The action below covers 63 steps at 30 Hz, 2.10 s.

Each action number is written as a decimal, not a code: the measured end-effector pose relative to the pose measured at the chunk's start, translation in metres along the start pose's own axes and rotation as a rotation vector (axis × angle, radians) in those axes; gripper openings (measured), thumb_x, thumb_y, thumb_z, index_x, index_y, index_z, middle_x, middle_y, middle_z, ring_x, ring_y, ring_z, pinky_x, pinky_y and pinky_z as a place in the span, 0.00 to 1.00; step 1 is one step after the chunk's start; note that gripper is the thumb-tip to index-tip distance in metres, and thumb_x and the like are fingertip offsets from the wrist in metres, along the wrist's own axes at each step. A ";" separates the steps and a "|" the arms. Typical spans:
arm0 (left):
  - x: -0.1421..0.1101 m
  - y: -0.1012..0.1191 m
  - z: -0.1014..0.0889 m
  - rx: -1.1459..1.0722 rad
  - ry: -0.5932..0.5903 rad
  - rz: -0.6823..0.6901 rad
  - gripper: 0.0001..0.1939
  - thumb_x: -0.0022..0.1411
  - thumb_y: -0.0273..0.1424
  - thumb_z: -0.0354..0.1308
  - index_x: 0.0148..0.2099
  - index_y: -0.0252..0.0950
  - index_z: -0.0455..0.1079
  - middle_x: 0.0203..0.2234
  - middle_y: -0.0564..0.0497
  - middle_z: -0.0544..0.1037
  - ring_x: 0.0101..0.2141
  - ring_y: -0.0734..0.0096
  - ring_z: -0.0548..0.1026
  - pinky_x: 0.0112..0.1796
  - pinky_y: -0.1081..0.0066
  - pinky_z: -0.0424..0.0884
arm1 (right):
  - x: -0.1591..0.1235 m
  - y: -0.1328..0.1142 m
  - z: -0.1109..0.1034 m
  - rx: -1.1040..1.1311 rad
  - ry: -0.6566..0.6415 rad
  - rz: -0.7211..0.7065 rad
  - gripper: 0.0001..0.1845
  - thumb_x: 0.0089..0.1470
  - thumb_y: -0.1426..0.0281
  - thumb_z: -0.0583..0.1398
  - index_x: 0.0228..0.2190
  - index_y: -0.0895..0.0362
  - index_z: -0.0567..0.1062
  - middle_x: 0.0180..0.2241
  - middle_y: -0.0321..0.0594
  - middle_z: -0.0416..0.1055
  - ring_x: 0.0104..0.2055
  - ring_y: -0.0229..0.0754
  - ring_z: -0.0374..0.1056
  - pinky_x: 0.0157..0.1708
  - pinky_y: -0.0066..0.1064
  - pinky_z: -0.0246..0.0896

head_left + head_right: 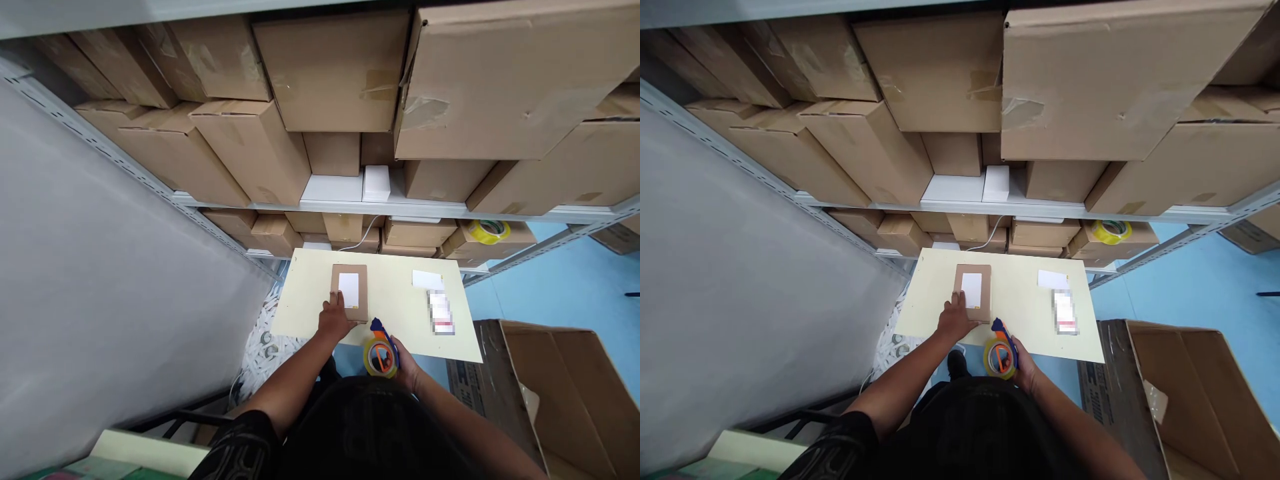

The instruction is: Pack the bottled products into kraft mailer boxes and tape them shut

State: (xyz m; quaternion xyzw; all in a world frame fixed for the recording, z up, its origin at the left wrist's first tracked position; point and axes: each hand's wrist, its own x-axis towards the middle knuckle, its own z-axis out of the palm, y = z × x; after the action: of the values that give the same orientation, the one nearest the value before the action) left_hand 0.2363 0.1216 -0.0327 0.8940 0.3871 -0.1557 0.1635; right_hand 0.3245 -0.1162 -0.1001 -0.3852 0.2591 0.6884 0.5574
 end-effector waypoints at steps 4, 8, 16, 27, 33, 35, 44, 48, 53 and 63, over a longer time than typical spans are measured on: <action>-0.004 0.009 0.006 -0.121 0.027 0.051 0.53 0.58 0.44 0.65 0.76 0.33 0.42 0.72 0.33 0.51 0.64 0.42 0.63 0.60 0.57 0.65 | 0.004 -0.020 0.007 0.042 0.067 -0.025 0.29 0.61 0.46 0.57 0.44 0.59 0.80 0.37 0.48 0.83 0.41 0.53 0.79 0.48 0.45 0.74; -0.008 0.011 0.015 -0.192 0.026 0.148 0.48 0.58 0.32 0.65 0.75 0.31 0.47 0.71 0.32 0.51 0.67 0.48 0.62 0.63 0.61 0.63 | 0.009 -0.058 0.008 0.068 0.061 -0.080 0.29 0.61 0.47 0.57 0.45 0.59 0.79 0.36 0.48 0.82 0.41 0.52 0.79 0.45 0.44 0.75; 0.038 -0.026 -0.013 0.038 0.114 0.405 0.33 0.66 0.36 0.62 0.71 0.45 0.61 0.69 0.43 0.62 0.67 0.46 0.59 0.64 0.48 0.57 | 0.023 -0.155 0.022 -0.100 0.205 -0.147 0.25 0.62 0.48 0.59 0.43 0.58 0.77 0.35 0.47 0.81 0.38 0.50 0.78 0.39 0.41 0.76; 0.081 -0.045 -0.024 0.205 0.117 0.324 0.52 0.56 0.63 0.59 0.76 0.47 0.51 0.72 0.41 0.55 0.70 0.33 0.47 0.65 0.43 0.45 | 0.030 -0.171 0.041 -0.201 0.226 -0.091 0.27 0.60 0.46 0.60 0.42 0.58 0.77 0.34 0.46 0.80 0.35 0.48 0.76 0.37 0.39 0.76; 0.080 -0.040 -0.033 0.146 0.133 0.298 0.54 0.50 0.62 0.66 0.74 0.47 0.56 0.67 0.42 0.62 0.65 0.35 0.54 0.62 0.45 0.52 | 0.031 -0.142 0.040 -0.040 0.085 -0.113 0.30 0.64 0.46 0.55 0.49 0.59 0.76 0.39 0.48 0.81 0.43 0.50 0.78 0.43 0.42 0.75; 0.079 -0.041 -0.034 0.144 0.113 0.305 0.54 0.50 0.62 0.66 0.74 0.48 0.56 0.67 0.42 0.63 0.64 0.36 0.54 0.60 0.48 0.57 | 0.029 -0.130 0.036 -0.016 0.092 -0.125 0.30 0.64 0.46 0.56 0.50 0.60 0.75 0.40 0.49 0.82 0.43 0.50 0.78 0.45 0.42 0.75; 0.071 -0.020 -0.033 0.151 0.098 0.196 0.50 0.57 0.64 0.57 0.74 0.46 0.54 0.65 0.39 0.62 0.62 0.38 0.55 0.53 0.48 0.65 | 0.004 -0.047 -0.003 0.125 0.136 -0.142 0.27 0.64 0.48 0.58 0.48 0.57 0.78 0.43 0.47 0.82 0.45 0.52 0.79 0.51 0.45 0.74; 0.054 -0.003 -0.023 0.134 0.091 0.121 0.45 0.64 0.58 0.54 0.76 0.46 0.48 0.64 0.39 0.61 0.59 0.39 0.57 0.50 0.50 0.68 | 0.015 -0.036 0.007 0.181 0.150 -0.226 0.26 0.64 0.49 0.56 0.49 0.55 0.79 0.43 0.46 0.82 0.48 0.53 0.78 0.52 0.45 0.73; 0.029 -0.004 -0.007 0.072 0.131 0.197 0.39 0.68 0.39 0.55 0.76 0.39 0.50 0.62 0.39 0.64 0.57 0.45 0.61 0.54 0.53 0.68 | 0.034 -0.087 0.028 0.174 0.127 -0.276 0.26 0.65 0.49 0.53 0.48 0.53 0.78 0.41 0.45 0.82 0.48 0.52 0.78 0.49 0.44 0.75; 0.060 -0.058 -0.035 0.213 -0.075 0.581 0.41 0.66 0.34 0.58 0.76 0.53 0.48 0.71 0.49 0.60 0.69 0.48 0.54 0.68 0.51 0.48 | 0.051 -0.198 0.037 -0.124 0.212 -0.136 0.25 0.61 0.48 0.59 0.41 0.57 0.76 0.30 0.43 0.79 0.36 0.48 0.75 0.38 0.41 0.74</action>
State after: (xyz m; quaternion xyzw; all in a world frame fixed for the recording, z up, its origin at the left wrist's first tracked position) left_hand 0.2376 0.2115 -0.0353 0.9730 0.0904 -0.1748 0.1206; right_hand 0.5025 -0.0098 -0.1058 -0.5062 0.2468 0.6193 0.5472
